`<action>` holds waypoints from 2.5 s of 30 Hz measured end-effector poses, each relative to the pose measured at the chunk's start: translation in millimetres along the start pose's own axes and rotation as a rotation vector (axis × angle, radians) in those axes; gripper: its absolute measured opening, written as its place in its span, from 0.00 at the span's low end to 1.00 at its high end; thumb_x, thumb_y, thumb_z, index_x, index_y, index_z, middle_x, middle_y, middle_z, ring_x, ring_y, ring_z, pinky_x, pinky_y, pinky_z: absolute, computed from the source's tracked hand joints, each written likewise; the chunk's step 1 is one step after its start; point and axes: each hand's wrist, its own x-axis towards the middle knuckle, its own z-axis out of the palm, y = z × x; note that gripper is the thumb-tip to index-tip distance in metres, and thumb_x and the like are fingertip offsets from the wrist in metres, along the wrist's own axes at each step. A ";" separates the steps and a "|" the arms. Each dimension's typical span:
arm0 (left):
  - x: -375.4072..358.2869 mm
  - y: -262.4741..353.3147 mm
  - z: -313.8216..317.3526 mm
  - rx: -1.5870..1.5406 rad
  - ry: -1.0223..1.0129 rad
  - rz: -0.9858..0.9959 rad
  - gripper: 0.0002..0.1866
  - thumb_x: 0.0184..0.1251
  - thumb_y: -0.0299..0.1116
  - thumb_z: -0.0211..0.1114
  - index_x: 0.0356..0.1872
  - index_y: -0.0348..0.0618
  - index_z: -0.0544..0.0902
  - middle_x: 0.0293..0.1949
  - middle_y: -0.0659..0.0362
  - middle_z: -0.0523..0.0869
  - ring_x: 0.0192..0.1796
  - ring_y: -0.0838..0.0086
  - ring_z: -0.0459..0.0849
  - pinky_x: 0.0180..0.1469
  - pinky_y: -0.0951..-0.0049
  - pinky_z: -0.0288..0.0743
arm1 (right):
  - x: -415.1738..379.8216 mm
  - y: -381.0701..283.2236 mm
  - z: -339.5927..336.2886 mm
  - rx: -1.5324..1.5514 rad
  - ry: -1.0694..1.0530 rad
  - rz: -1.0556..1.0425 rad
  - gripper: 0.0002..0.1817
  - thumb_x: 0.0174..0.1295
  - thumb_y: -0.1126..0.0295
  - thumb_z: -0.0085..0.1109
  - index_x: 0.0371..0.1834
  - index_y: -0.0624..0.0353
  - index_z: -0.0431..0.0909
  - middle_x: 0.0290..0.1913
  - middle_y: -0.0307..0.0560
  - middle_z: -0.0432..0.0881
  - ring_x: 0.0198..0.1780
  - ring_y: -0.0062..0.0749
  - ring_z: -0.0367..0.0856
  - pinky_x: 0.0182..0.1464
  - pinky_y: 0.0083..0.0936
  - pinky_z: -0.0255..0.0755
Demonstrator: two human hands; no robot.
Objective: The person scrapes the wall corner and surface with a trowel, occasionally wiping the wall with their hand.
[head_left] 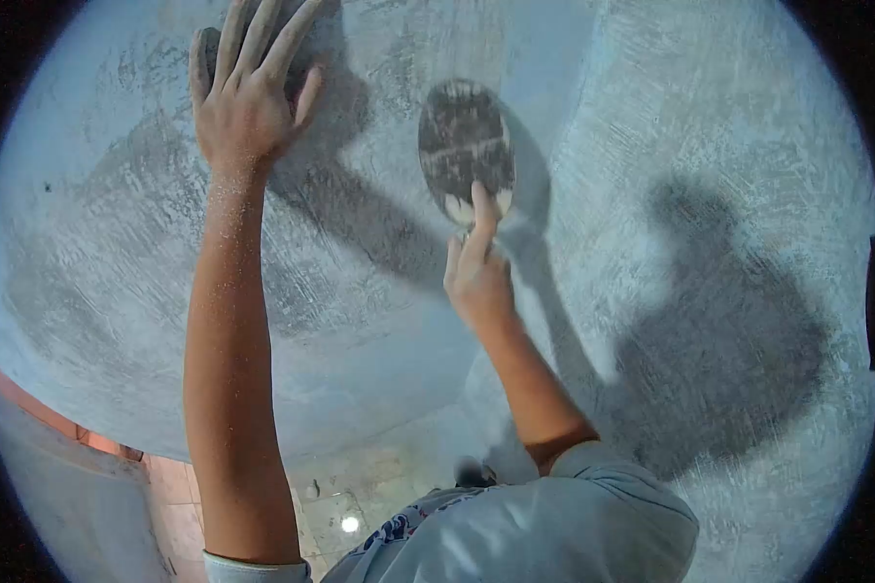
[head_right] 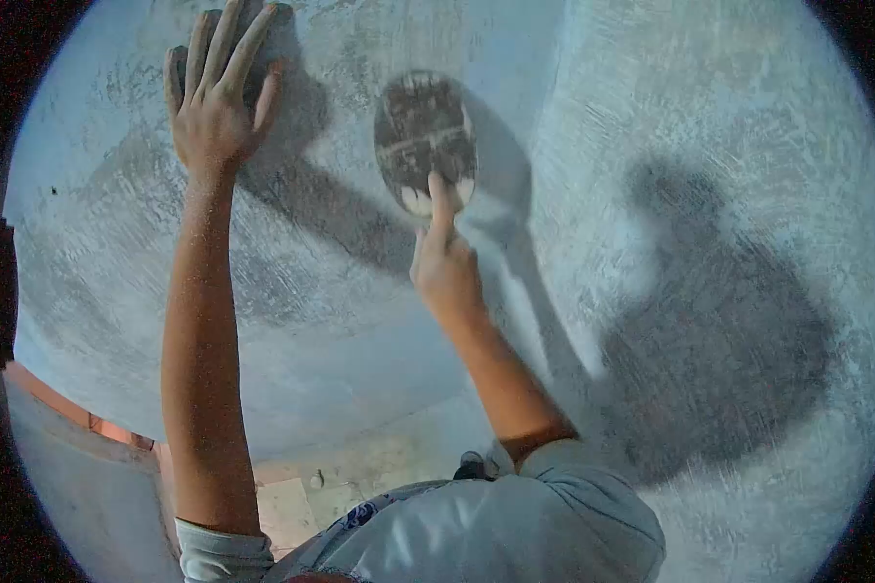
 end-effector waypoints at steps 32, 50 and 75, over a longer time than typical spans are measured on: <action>-2.7 -1.9 3.1 0.070 0.006 0.000 0.45 0.59 0.39 0.71 0.84 0.63 0.72 0.88 0.59 0.65 0.90 0.56 0.57 0.91 0.46 0.44 | -130.4 80.2 54.9 -0.077 -0.103 0.012 0.38 0.80 0.75 0.57 0.86 0.68 0.47 0.45 0.71 0.81 0.42 0.66 0.87 0.45 0.47 0.78; -1.6 -2.3 1.4 0.056 0.002 0.016 0.44 0.60 0.39 0.68 0.83 0.62 0.72 0.88 0.59 0.65 0.90 0.55 0.57 0.91 0.45 0.44 | -109.6 66.4 33.2 -0.055 0.091 -0.099 0.42 0.79 0.74 0.56 0.90 0.58 0.44 0.58 0.83 0.85 0.47 0.74 0.91 0.48 0.52 0.85; -1.4 7.7 -2.0 -0.008 0.032 -0.030 0.44 0.59 0.39 0.70 0.82 0.60 0.74 0.86 0.56 0.67 0.89 0.55 0.59 0.90 0.46 0.44 | -115.4 68.8 28.1 0.015 -0.086 0.104 0.43 0.78 0.76 0.57 0.89 0.59 0.41 0.68 0.89 0.75 0.62 0.82 0.83 0.63 0.56 0.80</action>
